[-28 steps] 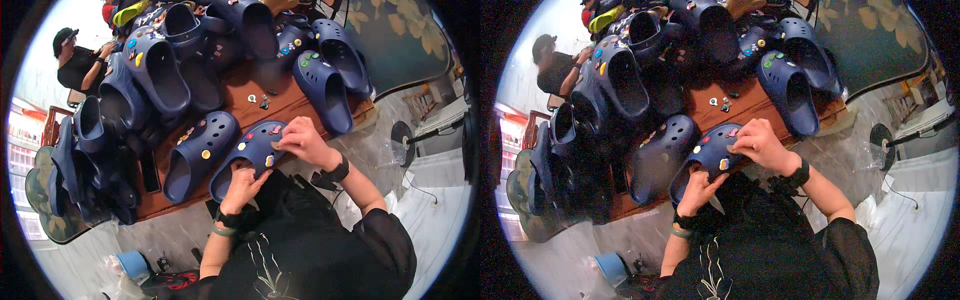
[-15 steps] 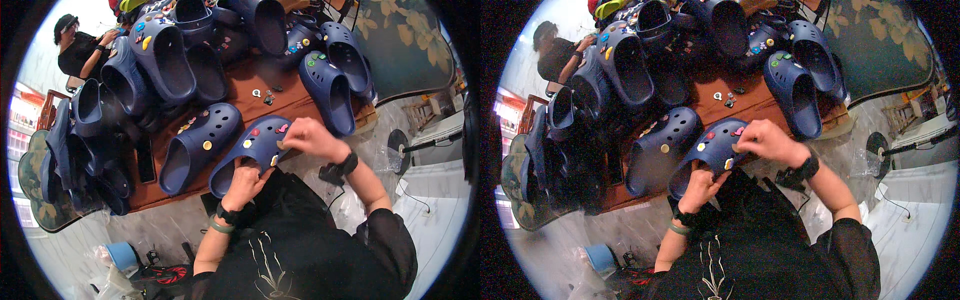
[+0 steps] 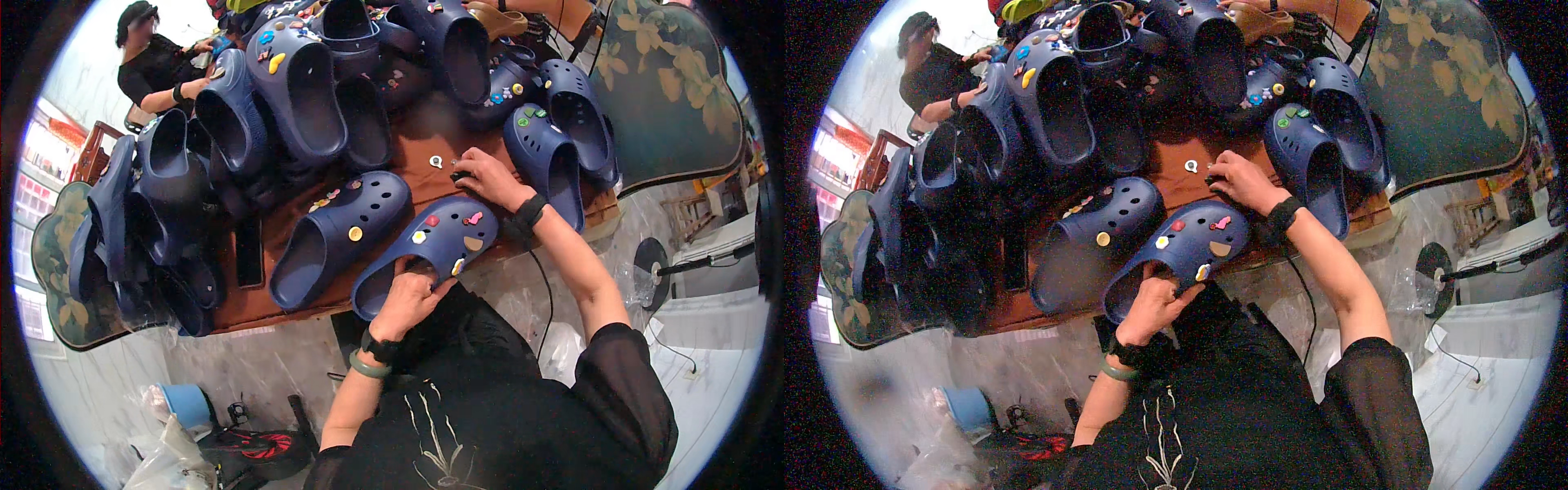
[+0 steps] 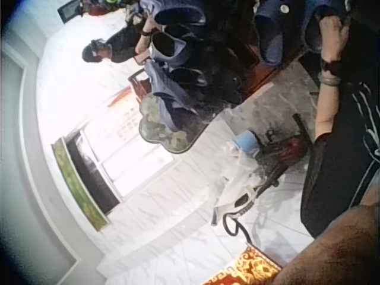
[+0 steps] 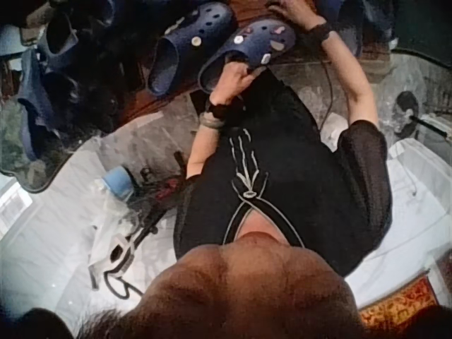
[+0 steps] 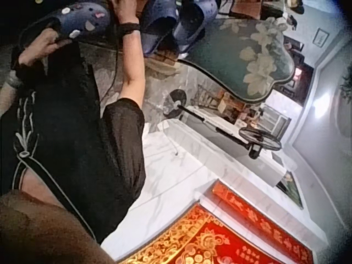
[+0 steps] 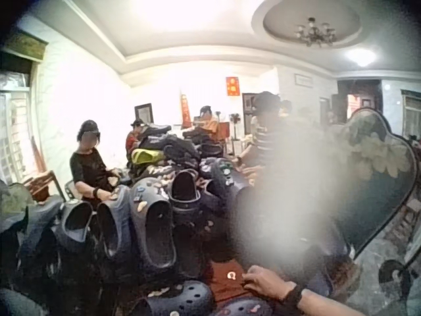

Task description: Attaching decorative charms to the holes of rubber clogs.

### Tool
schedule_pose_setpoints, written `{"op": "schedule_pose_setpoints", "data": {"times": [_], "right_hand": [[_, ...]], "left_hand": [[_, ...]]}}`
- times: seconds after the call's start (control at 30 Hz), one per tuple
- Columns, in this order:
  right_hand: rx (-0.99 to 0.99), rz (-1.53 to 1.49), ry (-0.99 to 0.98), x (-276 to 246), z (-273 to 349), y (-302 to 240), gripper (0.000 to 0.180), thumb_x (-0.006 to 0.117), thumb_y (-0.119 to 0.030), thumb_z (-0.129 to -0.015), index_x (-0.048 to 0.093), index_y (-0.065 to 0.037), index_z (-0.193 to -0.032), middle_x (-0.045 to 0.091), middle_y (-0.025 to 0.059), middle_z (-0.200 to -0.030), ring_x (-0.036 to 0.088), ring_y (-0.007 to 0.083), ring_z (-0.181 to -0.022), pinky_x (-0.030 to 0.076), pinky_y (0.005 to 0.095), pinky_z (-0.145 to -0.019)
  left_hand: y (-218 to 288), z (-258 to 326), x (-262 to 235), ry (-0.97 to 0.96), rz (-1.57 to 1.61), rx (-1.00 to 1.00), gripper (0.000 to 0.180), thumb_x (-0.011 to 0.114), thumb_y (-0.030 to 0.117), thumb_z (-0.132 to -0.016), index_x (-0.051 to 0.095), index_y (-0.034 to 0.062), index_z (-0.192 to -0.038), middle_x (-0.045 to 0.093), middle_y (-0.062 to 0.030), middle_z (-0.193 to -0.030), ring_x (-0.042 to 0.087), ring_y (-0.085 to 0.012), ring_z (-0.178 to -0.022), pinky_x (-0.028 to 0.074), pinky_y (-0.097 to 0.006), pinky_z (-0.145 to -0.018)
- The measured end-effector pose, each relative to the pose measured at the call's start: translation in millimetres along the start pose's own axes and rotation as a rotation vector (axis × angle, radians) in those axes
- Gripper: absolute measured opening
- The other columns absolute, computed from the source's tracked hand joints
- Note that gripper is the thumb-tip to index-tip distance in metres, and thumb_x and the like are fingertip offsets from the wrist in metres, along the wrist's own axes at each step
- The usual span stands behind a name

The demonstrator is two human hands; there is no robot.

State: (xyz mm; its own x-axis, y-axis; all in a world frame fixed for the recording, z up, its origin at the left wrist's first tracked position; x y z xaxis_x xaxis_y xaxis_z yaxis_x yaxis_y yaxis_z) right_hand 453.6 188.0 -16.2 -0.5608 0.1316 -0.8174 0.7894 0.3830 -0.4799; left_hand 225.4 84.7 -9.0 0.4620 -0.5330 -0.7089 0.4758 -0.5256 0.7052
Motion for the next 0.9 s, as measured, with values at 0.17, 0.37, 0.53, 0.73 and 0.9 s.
{"op": "schedule_pose_setpoints", "data": {"times": [0.17, 0.37, 0.53, 0.73, 0.9], "right_hand": [[0.014, -0.223, 0.068, -26, 7, -25, 0.015, 0.063, -0.014, -0.087, 0.068, -0.003, -0.096, 0.064, 0.0125, -0.095, 0.062, 0.0288, -0.092, 0.05, 0.0355, -0.081], [0.369, -0.691, -0.341, -51, 0, -81, 0.016, 0.067, -0.011, -0.08, 0.069, 0.003, -0.086, 0.067, 0.0057, -0.08, 0.061, 0.0116, -0.077, 0.048, 0.0265, -0.073], [0.407, -0.445, -0.745, -29, -16, -86, 0.024, 0.072, -0.02, -0.076, 0.069, 0.002, -0.085, 0.069, 0.0074, -0.076, 0.063, 0.0134, -0.071, 0.049, 0.028, -0.068], [0.237, -0.006, -1.171, 5, -39, -60, 0.054, 0.078, -0.038, -0.072, 0.06, 0.001, -0.104, 0.065, 0.0132, -0.089, 0.064, 0.0239, -0.079, 0.049, 0.0346, -0.065], [0.133, 0.104, -1.306, 18, -45, -73, 0.064, 0.079, -0.038, -0.069, 0.055, 0.001, -0.112, 0.064, 0.0168, -0.096, 0.064, 0.0274, -0.086, 0.049, 0.039, -0.07]], "left_hand": [[3, 1, -5, 0.228, 0.045, 0.157, 0.029, 0.065, 0.027, -0.086, 0.063, -0.0002, -0.076, 0.061, -0.0191, -0.071, 0.061, -0.0378, -0.075, 0.036, -0.047, -0.096], [6, 0, -6, 0.228, 0.072, 0.17, 0.029, 0.065, 0.027, -0.087, 0.063, 0.0003, -0.076, 0.062, -0.0181, -0.073, 0.061, -0.0369, -0.077, 0.036, -0.046, -0.097], [8, 2, -7, 0.29, 0.088, 0.197, 0.028, 0.065, 0.026, -0.087, 0.062, 0.0004, -0.075, 0.061, -0.0178, -0.072, 0.061, -0.0366, -0.078, 0.036, -0.045, -0.096], [5, 1, -6, 0.177, 0.103, 0.122, 0.028, 0.066, 0.025, -0.085, 0.062, -0.0002, -0.074, 0.06, -0.0193, -0.07, 0.06, -0.0383, -0.075, 0.036, -0.047, -0.095], [3, 0, -7, 0.045, 0.086, 0.084, 0.029, 0.068, 0.025, -0.084, 0.062, -0.0007, -0.074, 0.06, -0.0201, -0.072, 0.06, -0.0381, -0.076, 0.036, -0.047, -0.094]]}}
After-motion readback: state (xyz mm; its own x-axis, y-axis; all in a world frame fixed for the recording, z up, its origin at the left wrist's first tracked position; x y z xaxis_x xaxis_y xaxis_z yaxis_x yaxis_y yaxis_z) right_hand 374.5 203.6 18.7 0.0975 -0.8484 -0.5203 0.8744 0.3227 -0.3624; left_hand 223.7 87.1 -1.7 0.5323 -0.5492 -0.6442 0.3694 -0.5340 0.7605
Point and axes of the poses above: each hand's wrist, its own z-axis away from the middle knuckle, its own x-axis out of the palm, y = z × x, the point moved 6 cm from there along -z, towards the middle knuckle
